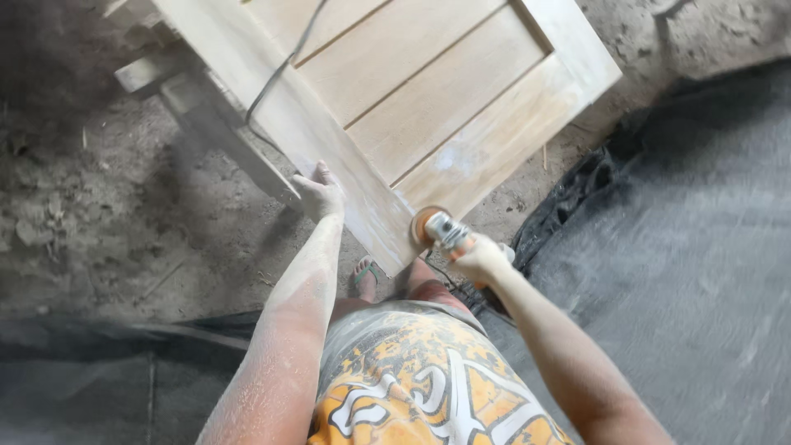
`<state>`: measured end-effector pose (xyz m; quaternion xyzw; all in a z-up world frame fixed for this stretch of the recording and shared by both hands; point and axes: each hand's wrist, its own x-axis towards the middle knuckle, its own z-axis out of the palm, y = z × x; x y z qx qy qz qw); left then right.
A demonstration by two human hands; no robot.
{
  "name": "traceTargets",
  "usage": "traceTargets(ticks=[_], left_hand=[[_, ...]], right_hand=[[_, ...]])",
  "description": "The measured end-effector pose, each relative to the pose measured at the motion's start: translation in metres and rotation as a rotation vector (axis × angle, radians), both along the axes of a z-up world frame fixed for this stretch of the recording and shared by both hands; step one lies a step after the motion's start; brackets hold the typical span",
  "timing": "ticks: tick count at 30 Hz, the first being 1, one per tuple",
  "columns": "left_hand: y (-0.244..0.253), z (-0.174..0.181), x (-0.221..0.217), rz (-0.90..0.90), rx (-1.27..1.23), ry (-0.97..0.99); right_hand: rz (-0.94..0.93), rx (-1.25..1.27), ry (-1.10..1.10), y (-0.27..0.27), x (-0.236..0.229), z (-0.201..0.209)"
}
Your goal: The person sands a wooden door using a power sander, moving the tool across the panels and frame while holding the door by hand.
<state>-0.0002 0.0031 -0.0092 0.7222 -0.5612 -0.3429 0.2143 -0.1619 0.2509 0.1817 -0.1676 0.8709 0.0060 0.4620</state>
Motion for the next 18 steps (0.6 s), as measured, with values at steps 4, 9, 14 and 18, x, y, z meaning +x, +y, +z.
traceTargets(ticks=[4,9,14,18], left_hand=[[0.0,-0.009,-0.003,0.019,-0.065,-0.036],[0.0,-0.006,-0.002,0.028,-0.031,-0.055],[0.002,0.006,-0.002,0.035,-0.071,-0.1],[0.0,0.023,-0.005,0.076,0.007,-0.082]], right_hand=[[0.128,0.08,0.02,-0.018,0.004,0.022],[-0.027,-0.009,0.051,-0.018,-0.076,-0.007],[0.053,-0.067,0.13,-0.002,-0.165,-0.037],[-0.123,-0.003,0.056,-0.008,-0.231,-0.044]])
